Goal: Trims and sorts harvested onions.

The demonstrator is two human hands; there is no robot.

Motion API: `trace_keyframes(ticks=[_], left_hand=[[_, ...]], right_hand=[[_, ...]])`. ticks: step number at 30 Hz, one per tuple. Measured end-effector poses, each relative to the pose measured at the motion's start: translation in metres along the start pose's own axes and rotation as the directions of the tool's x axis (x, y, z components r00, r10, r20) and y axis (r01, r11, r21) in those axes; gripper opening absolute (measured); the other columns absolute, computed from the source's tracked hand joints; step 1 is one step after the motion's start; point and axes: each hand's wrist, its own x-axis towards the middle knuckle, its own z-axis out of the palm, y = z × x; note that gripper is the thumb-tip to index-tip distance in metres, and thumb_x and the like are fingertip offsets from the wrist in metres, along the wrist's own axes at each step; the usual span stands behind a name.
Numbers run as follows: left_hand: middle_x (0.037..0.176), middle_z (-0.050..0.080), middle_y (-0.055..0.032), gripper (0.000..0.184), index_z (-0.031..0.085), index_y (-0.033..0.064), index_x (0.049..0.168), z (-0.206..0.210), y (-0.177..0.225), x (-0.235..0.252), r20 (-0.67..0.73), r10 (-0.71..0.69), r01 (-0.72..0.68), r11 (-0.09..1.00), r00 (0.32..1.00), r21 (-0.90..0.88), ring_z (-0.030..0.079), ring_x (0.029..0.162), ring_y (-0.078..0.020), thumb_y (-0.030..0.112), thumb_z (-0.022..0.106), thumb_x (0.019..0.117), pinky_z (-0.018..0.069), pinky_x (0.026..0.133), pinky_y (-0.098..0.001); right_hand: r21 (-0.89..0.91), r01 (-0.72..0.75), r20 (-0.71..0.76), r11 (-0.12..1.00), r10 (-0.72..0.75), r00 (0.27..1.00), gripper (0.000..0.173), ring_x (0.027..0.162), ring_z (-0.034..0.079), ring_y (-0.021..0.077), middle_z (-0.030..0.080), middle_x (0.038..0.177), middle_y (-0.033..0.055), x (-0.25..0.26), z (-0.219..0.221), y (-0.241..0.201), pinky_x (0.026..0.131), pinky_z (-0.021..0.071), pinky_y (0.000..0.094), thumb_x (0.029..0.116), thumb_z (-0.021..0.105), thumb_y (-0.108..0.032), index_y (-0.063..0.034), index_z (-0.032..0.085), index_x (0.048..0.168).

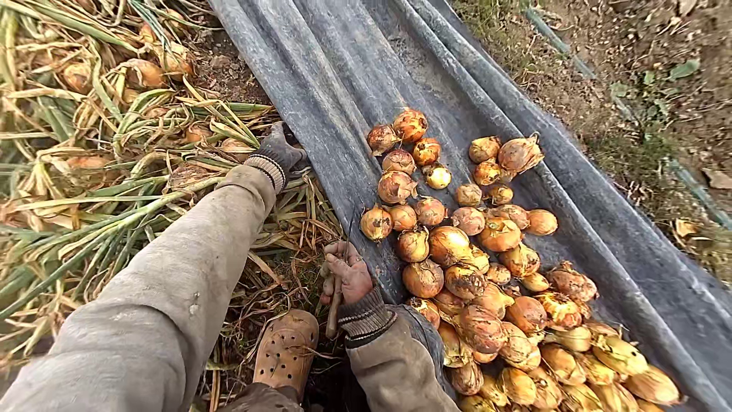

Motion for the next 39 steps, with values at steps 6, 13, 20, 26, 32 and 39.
trace_keyframes(ticks=[6,13,20,26,32,39], left_hand=[[0.131,0.062,-0.0224,0.079,0.067,0.0132,0.130,-0.026,-0.003,-0.020,0.117,0.172,-0.203,0.907,0.978,0.369,0.058,0.125,-0.0432,0.063,0.085,0.0710,0.0458,0.104,-0.0677],[0.126,0.062,-0.0169,0.099,0.046,0.0176,0.139,-0.011,-0.020,-0.042,0.123,0.157,-0.110,0.939,0.980,-0.324,0.068,0.108,-0.0293,0.010,0.099,0.0562,0.0600,0.088,-0.0504],[0.138,0.059,-0.0148,0.098,0.053,0.0213,0.139,-0.009,-0.025,-0.080,0.159,0.259,-0.235,0.960,0.953,-0.156,0.062,0.122,-0.0289,0.007,0.098,0.0532,0.0545,0.100,-0.0516],[0.121,0.070,-0.0109,0.092,0.059,0.0174,0.135,-0.022,-0.021,-0.169,0.113,0.388,-0.366,0.913,0.915,-0.180,0.071,0.107,-0.0236,0.016,0.097,0.0515,0.0602,0.093,-0.0504],[0.122,0.072,-0.0008,0.101,0.055,0.0229,0.147,-0.074,-0.014,-0.277,0.230,0.433,-0.336,0.869,0.872,-0.364,0.072,0.103,-0.0110,0.032,0.096,0.0552,0.0635,0.088,-0.0323],[0.131,0.067,-0.0037,0.104,0.059,0.0100,0.137,-0.065,-0.041,-0.312,0.005,0.384,-0.309,0.751,0.923,-0.583,0.067,0.118,-0.0158,0.023,0.101,0.0427,0.0593,0.100,-0.0336]], right_hand=[[-0.102,-0.004,0.013,0.995,0.006,1.000,0.014,0.038,0.043,0.0126,0.053,0.065,0.0087,-0.001,0.001,0.002,0.036,0.0442,0.0279,0.1063,0.052,-0.010,-0.0027,0.057,0.118],[-0.236,0.093,-0.029,0.967,-0.103,0.994,0.013,0.038,0.041,0.0116,0.051,0.063,0.0066,-0.001,-0.003,0.003,0.037,0.0423,0.0270,0.1060,0.055,-0.016,-0.0039,0.059,0.108],[-0.382,0.283,-0.084,0.880,-0.338,0.937,0.015,0.039,0.042,0.0144,0.057,0.068,0.0077,0.007,-0.014,0.003,0.039,0.0438,0.0327,0.0988,0.068,-0.020,-0.0079,0.066,0.108],[-0.590,0.431,0.052,0.683,-0.500,0.864,0.064,0.093,0.067,0.0195,0.071,0.113,0.0063,0.001,-0.020,-0.002,0.077,0.0570,0.0453,0.0813,0.083,-0.030,-0.0127,0.057,0.137],[-0.334,0.477,0.294,0.813,-0.391,0.872,0.082,0.083,0.070,0.0103,0.073,0.105,0.0043,-0.023,-0.001,-0.001,0.074,0.0621,0.0325,0.0666,0.092,-0.047,-0.0136,0.061,0.135],[0.069,0.000,0.465,0.998,-0.032,0.885,0.062,0.034,0.048,0.0104,0.050,0.050,0.0016,-0.063,0.030,0.020,0.034,0.0448,0.0258,0.0945,0.047,-0.073,-0.0123,0.060,0.095]])
